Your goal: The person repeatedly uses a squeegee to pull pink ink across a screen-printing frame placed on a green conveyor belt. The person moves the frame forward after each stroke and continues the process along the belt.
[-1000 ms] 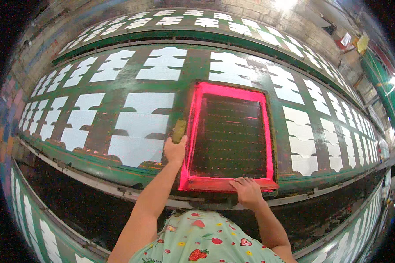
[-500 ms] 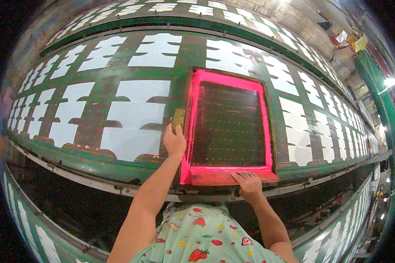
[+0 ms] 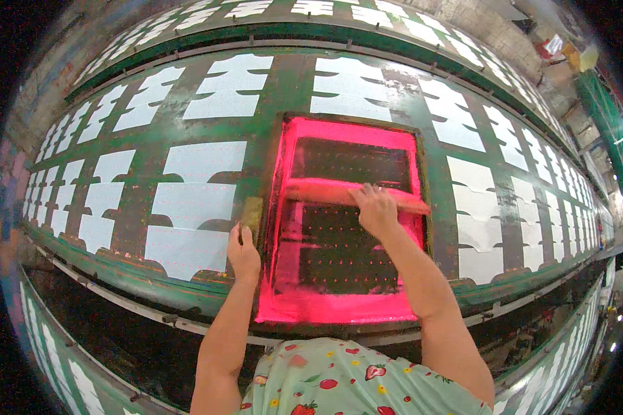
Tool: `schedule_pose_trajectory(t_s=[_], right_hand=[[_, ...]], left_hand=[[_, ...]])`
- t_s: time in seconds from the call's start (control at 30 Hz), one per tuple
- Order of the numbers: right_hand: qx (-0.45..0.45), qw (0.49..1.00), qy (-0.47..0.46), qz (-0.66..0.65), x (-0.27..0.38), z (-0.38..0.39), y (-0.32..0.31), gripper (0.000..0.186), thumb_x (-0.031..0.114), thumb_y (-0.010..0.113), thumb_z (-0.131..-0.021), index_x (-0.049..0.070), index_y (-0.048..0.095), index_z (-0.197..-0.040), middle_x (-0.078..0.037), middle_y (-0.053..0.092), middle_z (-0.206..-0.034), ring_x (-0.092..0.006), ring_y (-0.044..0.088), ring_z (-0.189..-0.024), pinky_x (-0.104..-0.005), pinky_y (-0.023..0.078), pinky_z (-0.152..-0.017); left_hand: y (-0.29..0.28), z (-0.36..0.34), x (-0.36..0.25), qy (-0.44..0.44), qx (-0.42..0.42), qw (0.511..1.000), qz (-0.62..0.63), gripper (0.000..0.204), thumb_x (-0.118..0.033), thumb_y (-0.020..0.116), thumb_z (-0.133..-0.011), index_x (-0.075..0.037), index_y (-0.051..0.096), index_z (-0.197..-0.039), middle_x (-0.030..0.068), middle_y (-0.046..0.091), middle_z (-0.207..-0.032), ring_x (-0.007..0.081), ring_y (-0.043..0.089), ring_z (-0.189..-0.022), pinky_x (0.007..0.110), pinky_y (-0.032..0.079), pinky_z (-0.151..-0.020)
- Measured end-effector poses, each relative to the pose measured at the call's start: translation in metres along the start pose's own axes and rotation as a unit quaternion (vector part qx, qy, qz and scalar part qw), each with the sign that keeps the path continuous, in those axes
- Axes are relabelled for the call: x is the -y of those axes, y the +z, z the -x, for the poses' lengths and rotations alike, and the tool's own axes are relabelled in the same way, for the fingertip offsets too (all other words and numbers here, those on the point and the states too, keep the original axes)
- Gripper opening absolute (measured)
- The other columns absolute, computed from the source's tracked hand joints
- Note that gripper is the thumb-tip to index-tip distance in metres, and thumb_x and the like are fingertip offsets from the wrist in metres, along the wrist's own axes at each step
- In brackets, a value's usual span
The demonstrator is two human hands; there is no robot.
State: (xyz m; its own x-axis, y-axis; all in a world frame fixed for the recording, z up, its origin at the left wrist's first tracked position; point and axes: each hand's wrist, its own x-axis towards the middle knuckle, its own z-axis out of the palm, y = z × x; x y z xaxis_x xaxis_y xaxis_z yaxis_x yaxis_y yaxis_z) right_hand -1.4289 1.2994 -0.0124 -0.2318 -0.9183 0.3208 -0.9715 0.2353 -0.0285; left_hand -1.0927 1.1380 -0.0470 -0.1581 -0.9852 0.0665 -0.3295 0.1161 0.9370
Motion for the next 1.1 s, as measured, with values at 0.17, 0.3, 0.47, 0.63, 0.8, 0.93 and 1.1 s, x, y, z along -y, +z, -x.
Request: schedule_pose_trajectory(t_s=[0.17, 0.3, 0.47, 0.63, 0.8, 0.93, 1.1], right_hand=[[-0.014, 1.000, -0.006, 0.001, -0.064, -0.083, 0.035, 0.042, 0.002, 0.068, -0.086, 0.015, 0.077, -0.125, -0.012, 0.073, -0.113, -0.0346, 0.073, -0.108, -0.0509, 0.056, -0.092], [0.020, 1.000, 0.016, -0.007, -0.095, -0.140, 0.042, 0.044, 0.004, 0.067, -0.088, 0.015, 0.077, -0.128, -0.015, 0.075, -0.118, -0.0377, 0.073, -0.114, -0.0534, 0.058, -0.097], [0.079, 0.996, 0.027, -0.019, -0.114, -0.183, 0.032, 0.041, 0.007, 0.067, -0.091, 0.017, 0.078, -0.130, -0.015, 0.078, -0.123, -0.0375, 0.077, -0.116, -0.0513, 0.062, -0.101], [0.071, 0.997, 0.018, -0.026, -0.123, -0.189, 0.038, 0.040, 0.007, 0.068, -0.090, 0.014, 0.079, -0.128, -0.015, 0.079, -0.122, -0.0365, 0.077, -0.115, -0.0494, 0.062, -0.102], [0.104, 0.994, -0.003, -0.012, -0.126, -0.183, 0.036, 0.038, 0.011, 0.066, -0.090, 0.014, 0.079, -0.125, -0.016, 0.080, -0.117, -0.0372, 0.078, -0.113, -0.0524, 0.063, -0.098], [0.107, 0.993, -0.044, -0.009, -0.110, -0.153, 0.017, 0.035, 0.013, 0.064, -0.091, 0.013, 0.079, -0.123, -0.015, 0.081, -0.113, -0.0378, 0.078, -0.112, -0.0544, 0.063, -0.096], [0.133, 0.989, -0.033, -0.049, -0.062, -0.080, -0.013, 0.037, 0.012, 0.068, -0.088, 0.016, 0.080, -0.123, -0.013, 0.080, -0.114, -0.0377, 0.078, -0.108, -0.0530, 0.063, -0.095]], left_hand=[[-0.004, 0.004, -0.009, -0.031, -0.001, 1.000, 0.002, 0.037, -0.023, 0.059, -0.115, 0.004, 0.070, -0.138, 0.0165, 0.077, -0.126, 0.0247, 0.069, -0.115, 0.039, 0.052, -0.104], [-0.006, 0.004, -0.015, -0.053, 0.008, 0.998, -0.019, 0.044, -0.031, 0.060, -0.116, 0.006, 0.070, -0.138, 0.0131, 0.074, -0.129, 0.0231, 0.066, -0.119, 0.037, 0.051, -0.107], [-0.003, 0.002, -0.010, -0.044, -0.016, 0.999, -0.024, 0.040, -0.027, 0.059, -0.116, 0.006, 0.070, -0.136, 0.0163, 0.077, -0.124, 0.0250, 0.069, -0.112, 0.039, 0.053, -0.102], [-0.002, -0.001, -0.005, -0.039, -0.017, 0.998, -0.054, 0.039, -0.026, 0.058, -0.116, 0.006, 0.071, -0.133, 0.0161, 0.078, -0.119, 0.0253, 0.069, -0.109, 0.039, 0.053, -0.100], [-0.003, -0.001, -0.010, -0.030, -0.015, 0.997, -0.067, 0.039, -0.026, 0.058, -0.116, 0.008, 0.071, -0.129, 0.0177, 0.077, -0.115, 0.0261, 0.069, -0.106, 0.040, 0.053, -0.098], [-0.001, -0.001, -0.014, -0.014, -0.013, 0.997, -0.074, 0.039, -0.027, 0.057, -0.116, 0.008, 0.070, -0.128, 0.0195, 0.077, -0.114, 0.0290, 0.069, -0.105, 0.041, 0.053, -0.098], [-0.003, 0.002, -0.008, 0.012, -0.027, 0.996, -0.082, 0.043, -0.030, 0.056, -0.116, 0.008, 0.070, -0.131, 0.0232, 0.077, -0.120, 0.0373, 0.071, -0.110, 0.046, 0.053, -0.101]])
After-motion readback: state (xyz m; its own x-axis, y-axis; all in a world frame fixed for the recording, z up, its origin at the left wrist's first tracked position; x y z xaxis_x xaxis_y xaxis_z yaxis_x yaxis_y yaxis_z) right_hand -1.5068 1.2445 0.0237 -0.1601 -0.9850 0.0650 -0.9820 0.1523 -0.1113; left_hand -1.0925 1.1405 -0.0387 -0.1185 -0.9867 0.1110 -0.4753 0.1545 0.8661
